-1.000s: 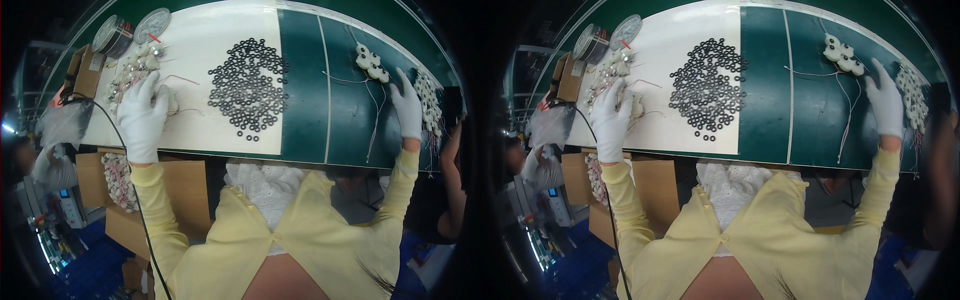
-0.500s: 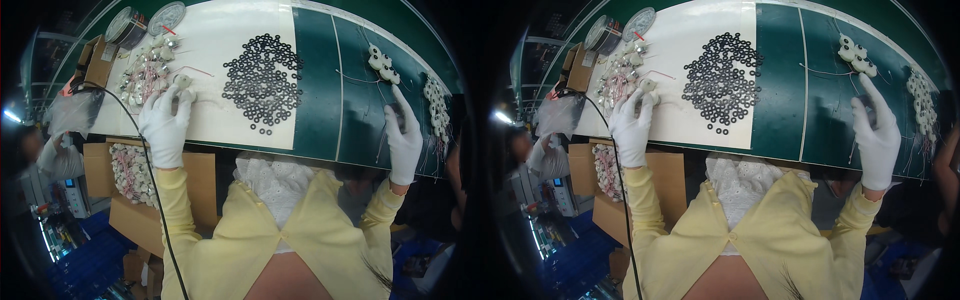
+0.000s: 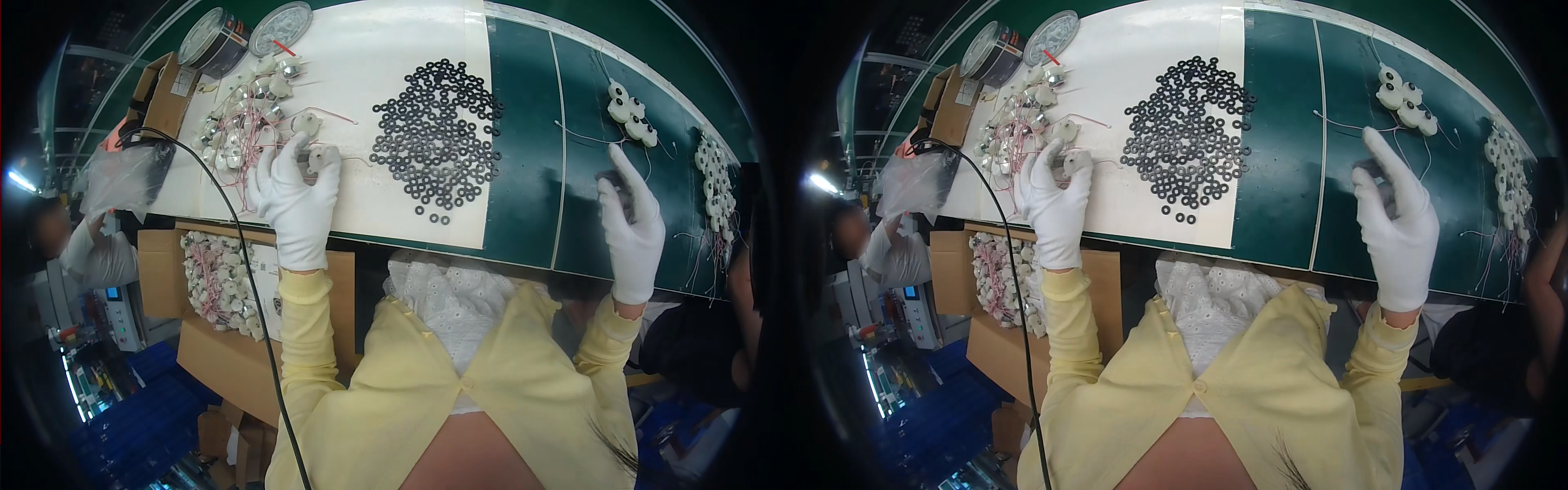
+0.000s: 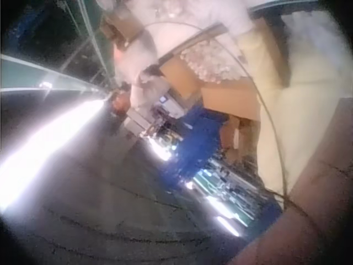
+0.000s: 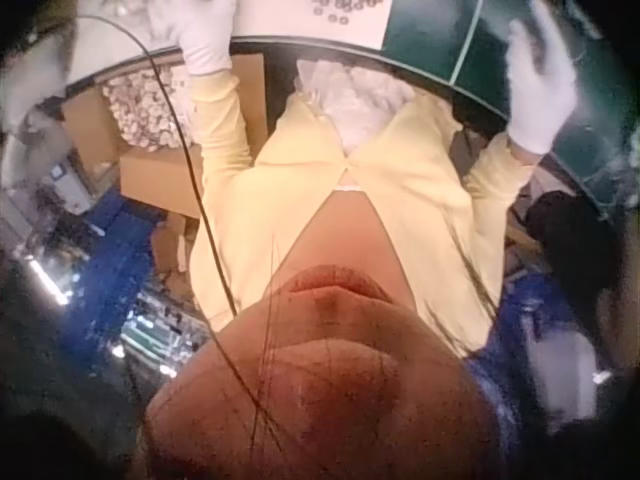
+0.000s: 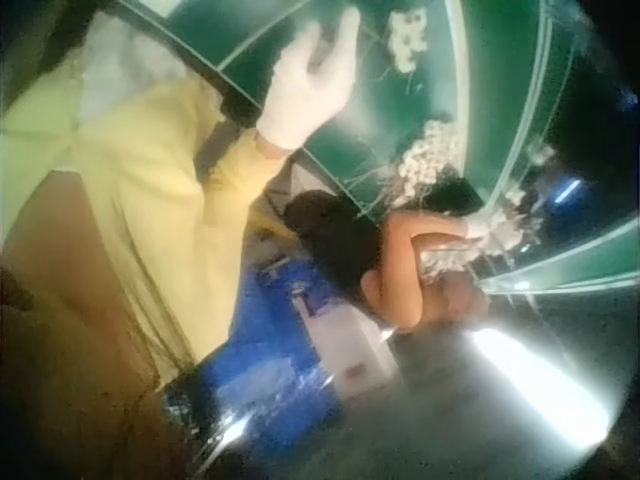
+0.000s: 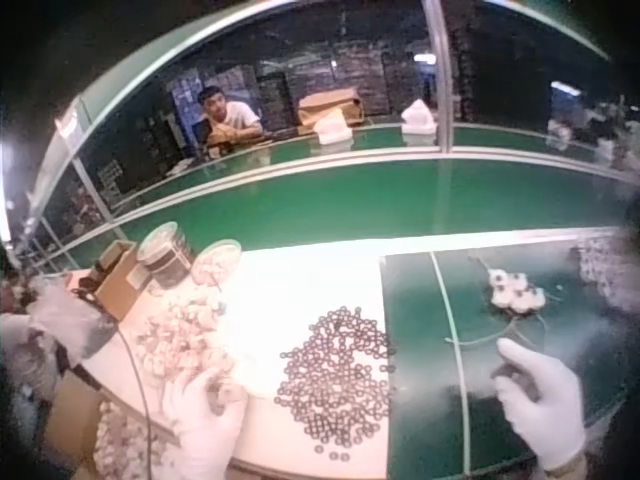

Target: The person sits at a factory assembly station and repeatedly picks up small black circular components from a pile on a white sheet. They insert these components into white plastic housings with attached wires, then place the assembled units onto a green work surface. The person also occasionally gathers and spreads the pile of black components to access them.

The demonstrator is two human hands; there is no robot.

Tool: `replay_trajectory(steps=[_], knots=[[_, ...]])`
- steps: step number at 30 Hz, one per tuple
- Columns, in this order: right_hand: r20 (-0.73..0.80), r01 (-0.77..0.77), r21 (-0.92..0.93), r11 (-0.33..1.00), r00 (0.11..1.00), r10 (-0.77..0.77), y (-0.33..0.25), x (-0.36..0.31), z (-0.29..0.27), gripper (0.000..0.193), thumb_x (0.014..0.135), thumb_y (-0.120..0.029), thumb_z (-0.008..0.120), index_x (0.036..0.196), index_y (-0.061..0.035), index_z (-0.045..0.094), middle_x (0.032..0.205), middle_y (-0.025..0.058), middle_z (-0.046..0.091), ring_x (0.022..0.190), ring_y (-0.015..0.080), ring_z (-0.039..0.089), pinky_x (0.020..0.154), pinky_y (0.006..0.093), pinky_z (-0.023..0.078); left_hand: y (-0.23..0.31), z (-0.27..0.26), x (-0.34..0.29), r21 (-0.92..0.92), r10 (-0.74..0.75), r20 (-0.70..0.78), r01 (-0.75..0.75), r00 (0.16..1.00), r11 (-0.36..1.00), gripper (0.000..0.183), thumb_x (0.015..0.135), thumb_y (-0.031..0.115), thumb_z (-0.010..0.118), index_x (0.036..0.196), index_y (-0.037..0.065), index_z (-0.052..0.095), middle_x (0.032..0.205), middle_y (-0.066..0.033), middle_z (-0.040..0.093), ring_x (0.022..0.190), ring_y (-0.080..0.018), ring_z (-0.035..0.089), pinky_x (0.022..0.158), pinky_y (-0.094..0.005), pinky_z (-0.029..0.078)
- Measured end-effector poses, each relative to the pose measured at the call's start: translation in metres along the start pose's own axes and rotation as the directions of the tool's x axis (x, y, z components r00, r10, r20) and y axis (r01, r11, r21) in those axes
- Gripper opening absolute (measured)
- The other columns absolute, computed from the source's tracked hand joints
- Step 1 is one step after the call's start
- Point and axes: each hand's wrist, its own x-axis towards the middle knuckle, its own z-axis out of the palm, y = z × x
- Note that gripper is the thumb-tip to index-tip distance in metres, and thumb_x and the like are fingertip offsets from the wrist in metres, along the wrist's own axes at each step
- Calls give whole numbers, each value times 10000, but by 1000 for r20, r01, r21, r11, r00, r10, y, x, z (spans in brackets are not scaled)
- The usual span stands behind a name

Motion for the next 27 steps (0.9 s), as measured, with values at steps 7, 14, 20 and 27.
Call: replay_trajectory(steps=[7,14,20,27], knots=[[47,40,32,999,998,-42,3,-7,13,447,910,62,666,1344,-47,674,947,-6,675,675,14,503,609,182,422,2,-6,-5,109,136,97,-146,986,983,506,812,238,804,1304,222,686,1117,-39,734,1255,-358,563,1141,-560,318],[40,101,53,993,994,-103,24,-6,20,410,925,50,658,1325,-36,681,942,19,694,694,42,535,633,208,443,-29,-55,55,-270,-40,-318,-50,947,961,491,846,70,756,1323,14,654,1136,-110,722,1199,-287,616,1101,-395,428],[55,-2,99,995,998,-4,26,-5,23,343,959,3,641,1296,-31,697,947,37,705,709,61,570,641,218,462,-64,-140,127,-113,125,-511,-211,850,971,227,1001,169,550,1084,-14,654,1053,-128,693,1045,-267,685,975,-388,539],[67,51,47,998,996,-54,28,-4,22,313,965,-4,633,1270,-17,705,964,68,723,720,80,599,647,228,478,-22,-208,126,-838,-35,-471,-435,882,330,387,1049,323,509,970,-47,593,971,-149,662,911,-337,694,904,-548,601]])
